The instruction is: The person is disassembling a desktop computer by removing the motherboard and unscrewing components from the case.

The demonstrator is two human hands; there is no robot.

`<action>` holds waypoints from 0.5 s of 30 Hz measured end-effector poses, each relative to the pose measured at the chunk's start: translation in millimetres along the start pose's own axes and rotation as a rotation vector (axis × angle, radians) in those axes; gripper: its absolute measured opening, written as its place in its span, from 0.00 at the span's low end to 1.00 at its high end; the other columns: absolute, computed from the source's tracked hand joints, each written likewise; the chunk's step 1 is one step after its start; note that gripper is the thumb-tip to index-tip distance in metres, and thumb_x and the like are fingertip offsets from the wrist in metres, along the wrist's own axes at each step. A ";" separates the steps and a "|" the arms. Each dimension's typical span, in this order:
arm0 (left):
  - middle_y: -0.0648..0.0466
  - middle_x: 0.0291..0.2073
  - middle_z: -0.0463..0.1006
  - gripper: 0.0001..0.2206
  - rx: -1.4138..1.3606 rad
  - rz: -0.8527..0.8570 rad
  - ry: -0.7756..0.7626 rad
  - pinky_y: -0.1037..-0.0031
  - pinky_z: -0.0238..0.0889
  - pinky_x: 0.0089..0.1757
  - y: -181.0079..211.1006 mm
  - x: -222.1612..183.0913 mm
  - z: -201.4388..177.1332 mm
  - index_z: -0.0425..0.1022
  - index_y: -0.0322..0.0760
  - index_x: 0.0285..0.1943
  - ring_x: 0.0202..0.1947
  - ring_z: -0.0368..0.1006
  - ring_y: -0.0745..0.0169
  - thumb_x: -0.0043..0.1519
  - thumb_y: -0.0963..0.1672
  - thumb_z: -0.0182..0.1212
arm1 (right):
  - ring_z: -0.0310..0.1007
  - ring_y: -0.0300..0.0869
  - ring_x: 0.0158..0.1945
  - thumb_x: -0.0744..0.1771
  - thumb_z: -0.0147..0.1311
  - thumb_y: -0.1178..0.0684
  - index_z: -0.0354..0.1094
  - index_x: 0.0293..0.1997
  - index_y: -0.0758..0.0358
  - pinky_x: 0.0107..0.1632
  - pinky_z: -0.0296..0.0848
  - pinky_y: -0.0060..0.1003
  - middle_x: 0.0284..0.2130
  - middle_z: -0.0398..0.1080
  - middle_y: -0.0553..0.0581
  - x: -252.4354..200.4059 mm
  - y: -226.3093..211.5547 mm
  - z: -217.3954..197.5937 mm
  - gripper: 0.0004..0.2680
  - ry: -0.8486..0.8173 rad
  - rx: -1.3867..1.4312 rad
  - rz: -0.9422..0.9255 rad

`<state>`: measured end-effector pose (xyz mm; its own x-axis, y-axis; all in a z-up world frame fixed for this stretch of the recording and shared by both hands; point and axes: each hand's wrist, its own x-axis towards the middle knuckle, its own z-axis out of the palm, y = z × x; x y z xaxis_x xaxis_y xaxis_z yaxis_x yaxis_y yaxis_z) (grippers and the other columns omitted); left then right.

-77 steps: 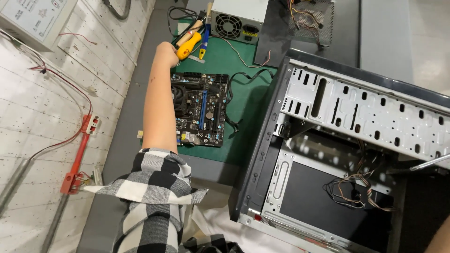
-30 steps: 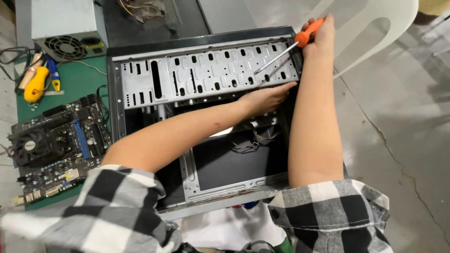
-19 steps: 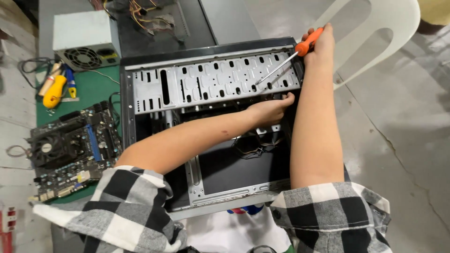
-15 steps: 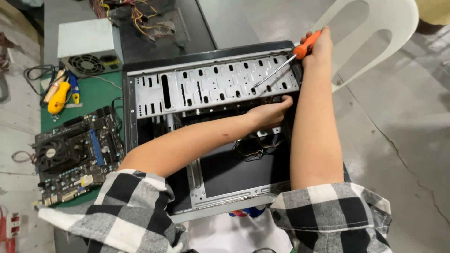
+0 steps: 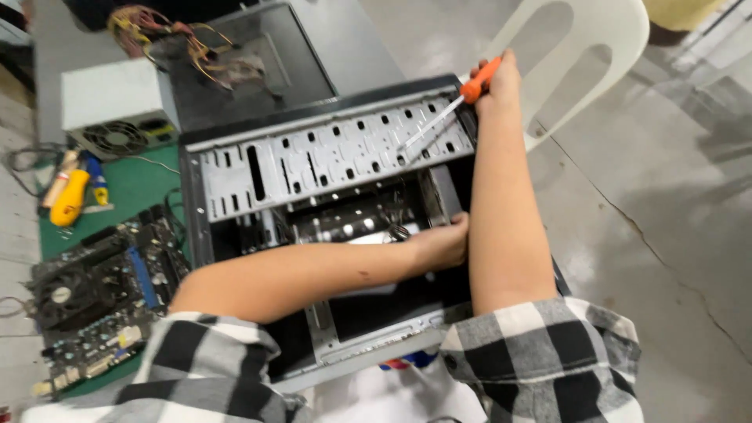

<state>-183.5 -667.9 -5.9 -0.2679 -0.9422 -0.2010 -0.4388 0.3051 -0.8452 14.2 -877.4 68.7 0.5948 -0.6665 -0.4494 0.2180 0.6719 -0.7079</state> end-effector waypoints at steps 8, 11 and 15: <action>0.50 0.40 0.77 0.08 -0.299 -0.248 0.309 0.57 0.63 0.39 -3.4 -62.8 -46.2 0.78 0.48 0.44 0.38 0.68 0.48 0.65 0.43 0.50 | 0.70 0.45 0.28 0.67 0.46 0.43 0.65 0.51 0.62 0.34 0.72 0.39 0.37 0.73 0.59 6.6 1.2 6.8 0.14 0.004 -0.019 0.044; 0.54 0.38 0.76 0.08 -0.197 -0.402 0.450 0.68 0.63 0.40 -42.5 -115.9 -99.4 0.75 0.44 0.47 0.38 0.71 0.54 0.64 0.40 0.51 | 0.71 0.44 0.30 0.68 0.46 0.44 0.64 0.52 0.62 0.33 0.72 0.37 0.38 0.74 0.57 -15.0 -4.5 9.3 0.13 0.035 -0.033 0.072; 0.54 0.41 0.77 0.06 -0.242 -0.506 0.495 0.72 0.62 0.43 -87.2 -189.0 -150.4 0.68 0.46 0.50 0.43 0.75 0.58 0.67 0.41 0.54 | 0.70 0.47 0.25 0.67 0.46 0.45 0.63 0.45 0.63 0.28 0.69 0.43 0.31 0.73 0.59 71.6 14.6 -2.0 0.11 0.001 -0.042 0.033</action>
<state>-223.7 -495.6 180.3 -0.3123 -0.8208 0.4783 -0.7724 -0.0736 -0.6308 58.4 -915.9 25.1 0.6002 -0.6445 -0.4737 0.1654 0.6794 -0.7149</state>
